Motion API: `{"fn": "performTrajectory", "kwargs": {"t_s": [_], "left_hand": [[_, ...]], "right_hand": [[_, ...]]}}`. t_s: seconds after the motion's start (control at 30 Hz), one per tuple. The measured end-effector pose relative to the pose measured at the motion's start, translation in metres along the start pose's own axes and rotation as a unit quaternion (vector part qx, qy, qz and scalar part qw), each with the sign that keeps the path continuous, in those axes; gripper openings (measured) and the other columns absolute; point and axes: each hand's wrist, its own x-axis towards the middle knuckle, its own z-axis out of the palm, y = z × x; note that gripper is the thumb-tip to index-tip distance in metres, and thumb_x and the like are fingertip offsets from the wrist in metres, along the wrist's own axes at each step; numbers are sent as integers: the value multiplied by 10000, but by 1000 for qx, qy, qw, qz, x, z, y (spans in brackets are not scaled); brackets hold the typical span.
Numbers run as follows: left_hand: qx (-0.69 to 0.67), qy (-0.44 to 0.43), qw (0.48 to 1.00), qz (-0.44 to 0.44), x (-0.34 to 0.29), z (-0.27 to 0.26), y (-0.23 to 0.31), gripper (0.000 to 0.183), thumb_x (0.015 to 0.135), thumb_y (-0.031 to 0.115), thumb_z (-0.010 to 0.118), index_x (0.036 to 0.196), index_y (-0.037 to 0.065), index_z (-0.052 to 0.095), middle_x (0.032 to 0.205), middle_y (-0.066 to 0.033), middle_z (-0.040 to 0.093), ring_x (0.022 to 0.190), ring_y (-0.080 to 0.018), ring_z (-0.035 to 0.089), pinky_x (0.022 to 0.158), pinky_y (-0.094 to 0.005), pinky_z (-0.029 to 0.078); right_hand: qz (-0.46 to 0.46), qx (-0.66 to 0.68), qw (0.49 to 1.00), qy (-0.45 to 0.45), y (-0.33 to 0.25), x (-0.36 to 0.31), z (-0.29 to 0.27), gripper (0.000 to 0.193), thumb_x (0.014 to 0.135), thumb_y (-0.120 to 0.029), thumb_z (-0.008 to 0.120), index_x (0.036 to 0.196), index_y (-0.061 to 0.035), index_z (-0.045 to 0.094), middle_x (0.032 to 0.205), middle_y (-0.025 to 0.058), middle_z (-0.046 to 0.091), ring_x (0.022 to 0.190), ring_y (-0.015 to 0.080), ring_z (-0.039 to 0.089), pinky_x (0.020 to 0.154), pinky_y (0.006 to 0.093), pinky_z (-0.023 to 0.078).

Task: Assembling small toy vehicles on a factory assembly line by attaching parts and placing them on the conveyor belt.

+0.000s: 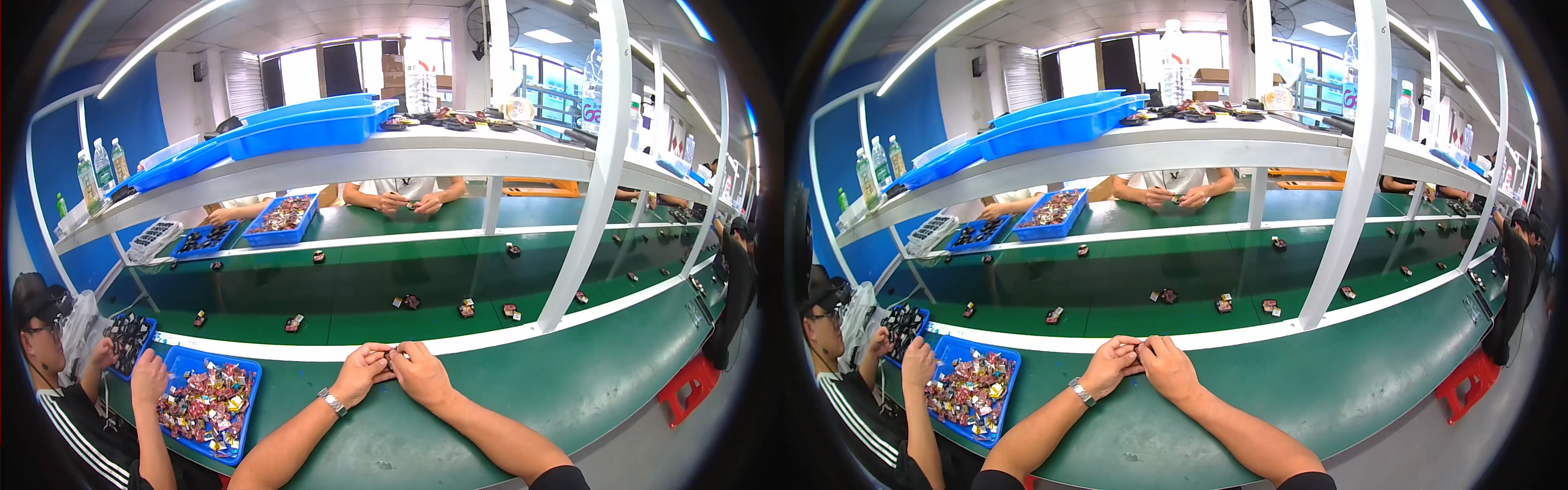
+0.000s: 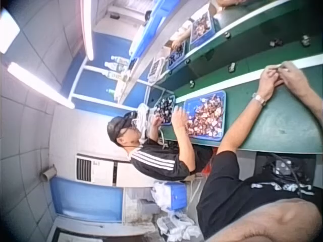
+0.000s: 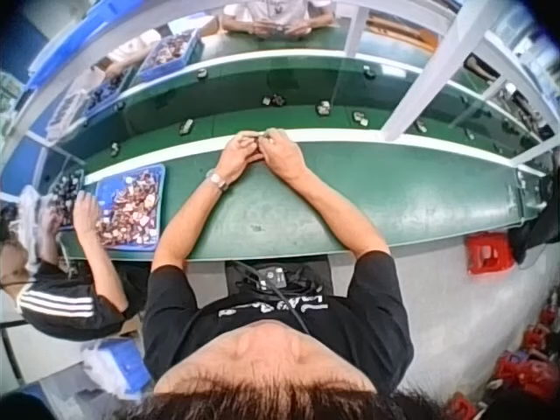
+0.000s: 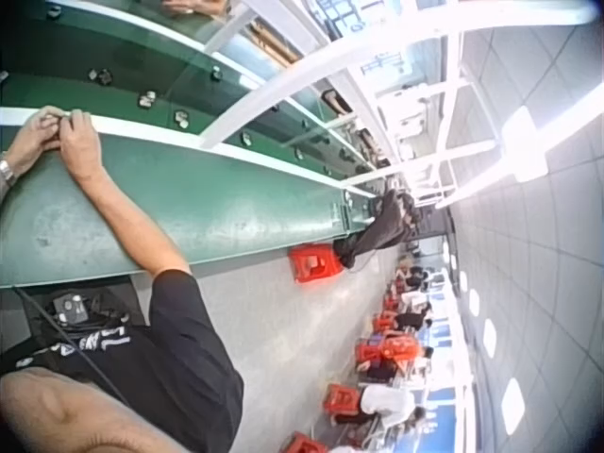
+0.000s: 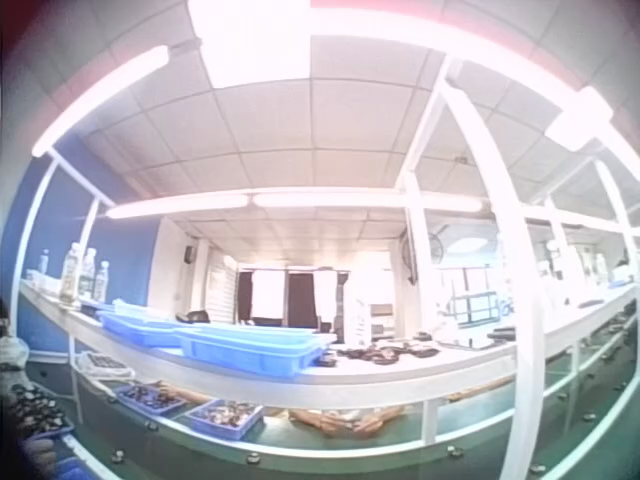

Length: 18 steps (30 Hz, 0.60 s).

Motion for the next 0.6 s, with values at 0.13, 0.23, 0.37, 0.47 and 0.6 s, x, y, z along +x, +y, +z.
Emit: {"fn": "performTrajectory", "kwargs": {"t_s": [0.13, 0.23, 0.37, 0.47, 0.6], "left_hand": [[-6, 18, 1000, 5, 1, 3, -1, 194, 978, 27, 534, 1172, 26, 526, 1123, -107, 653, 1021, -190, 651, 887, -365, 573], [21, 43, 999, 19, -1, 3, -2, 172, 975, 44, 553, 1146, 33, 545, 1083, -88, 668, 988, -165, 659, 843, -333, 576], [83, 69, 994, 31, 2, 14, -1, 130, 975, 48, 559, 1104, 38, 572, 1039, -65, 681, 935, -120, 659, 780, -264, 568], [106, 72, 991, 47, 1, 9, -5, 126, 973, 46, 561, 1097, 31, 575, 1018, -58, 684, 905, -100, 652, 748, -235, 560], [132, 64, 986, 83, 1, 0, -12, 127, 972, 46, 561, 1097, 22, 573, 998, -54, 684, 869, -93, 651, 713, -229, 556]], "right_hand": [[-12, 20, 1000, 10, 2, 1, -2, 83, 823, -53, 652, 890, -6, 642, 937, 78, 575, 881, 243, 611, 678, 349, 550], [53, 120, 991, 6, -2, 4, -8, 123, 823, -46, 672, 936, 0, 652, 958, 83, 592, 852, 240, 640, 692, 332, 553], [208, 251, 945, -16, 15, 0, 0, 161, 837, -21, 705, 986, 20, 663, 934, 101, 638, 765, 189, 679, 682, 287, 559], [205, 263, 942, -25, 10, 1, 3, 169, 844, -41, 703, 997, 15, 658, 928, 115, 643, 755, 198, 676, 681, 293, 558], [222, 289, 929, -73, 13, 10, -5, 231, 825, -113, 733, 1010, 1, 655, 948, 123, 642, 814, 226, 663, 721, 326, 546]]}}
